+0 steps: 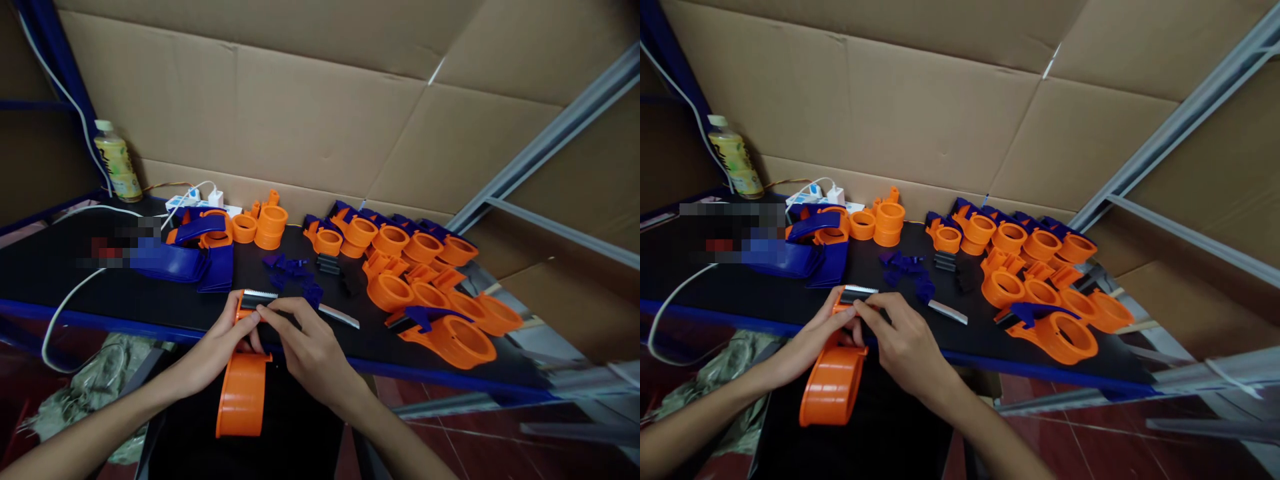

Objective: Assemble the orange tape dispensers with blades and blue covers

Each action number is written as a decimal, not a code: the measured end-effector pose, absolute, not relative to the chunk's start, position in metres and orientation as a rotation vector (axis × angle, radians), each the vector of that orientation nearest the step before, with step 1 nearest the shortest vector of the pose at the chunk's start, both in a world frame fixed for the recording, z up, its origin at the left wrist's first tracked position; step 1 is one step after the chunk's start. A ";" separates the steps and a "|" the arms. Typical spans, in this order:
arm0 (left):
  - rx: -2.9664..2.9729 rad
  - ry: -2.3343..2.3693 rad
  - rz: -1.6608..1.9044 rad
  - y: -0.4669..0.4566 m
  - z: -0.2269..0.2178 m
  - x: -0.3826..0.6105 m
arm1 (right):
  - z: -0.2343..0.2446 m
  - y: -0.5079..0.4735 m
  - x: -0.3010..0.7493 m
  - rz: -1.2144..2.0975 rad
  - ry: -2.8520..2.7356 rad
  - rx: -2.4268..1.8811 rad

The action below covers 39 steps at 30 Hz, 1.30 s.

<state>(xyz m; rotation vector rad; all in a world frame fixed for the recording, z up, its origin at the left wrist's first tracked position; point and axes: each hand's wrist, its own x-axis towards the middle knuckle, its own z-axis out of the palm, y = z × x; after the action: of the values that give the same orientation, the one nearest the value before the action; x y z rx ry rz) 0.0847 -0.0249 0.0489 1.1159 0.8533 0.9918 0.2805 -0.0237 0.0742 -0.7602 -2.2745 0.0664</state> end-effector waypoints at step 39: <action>0.752 0.723 1.061 -0.019 0.060 0.081 | 0.063 -0.010 0.269 0.255 -1.929 -0.890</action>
<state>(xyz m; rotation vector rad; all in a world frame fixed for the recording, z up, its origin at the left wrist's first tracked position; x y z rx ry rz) 0.0808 -0.0186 0.0596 0.7523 0.7230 1.0606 0.2690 -0.0099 0.0627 -0.8901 -1.9294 0.2546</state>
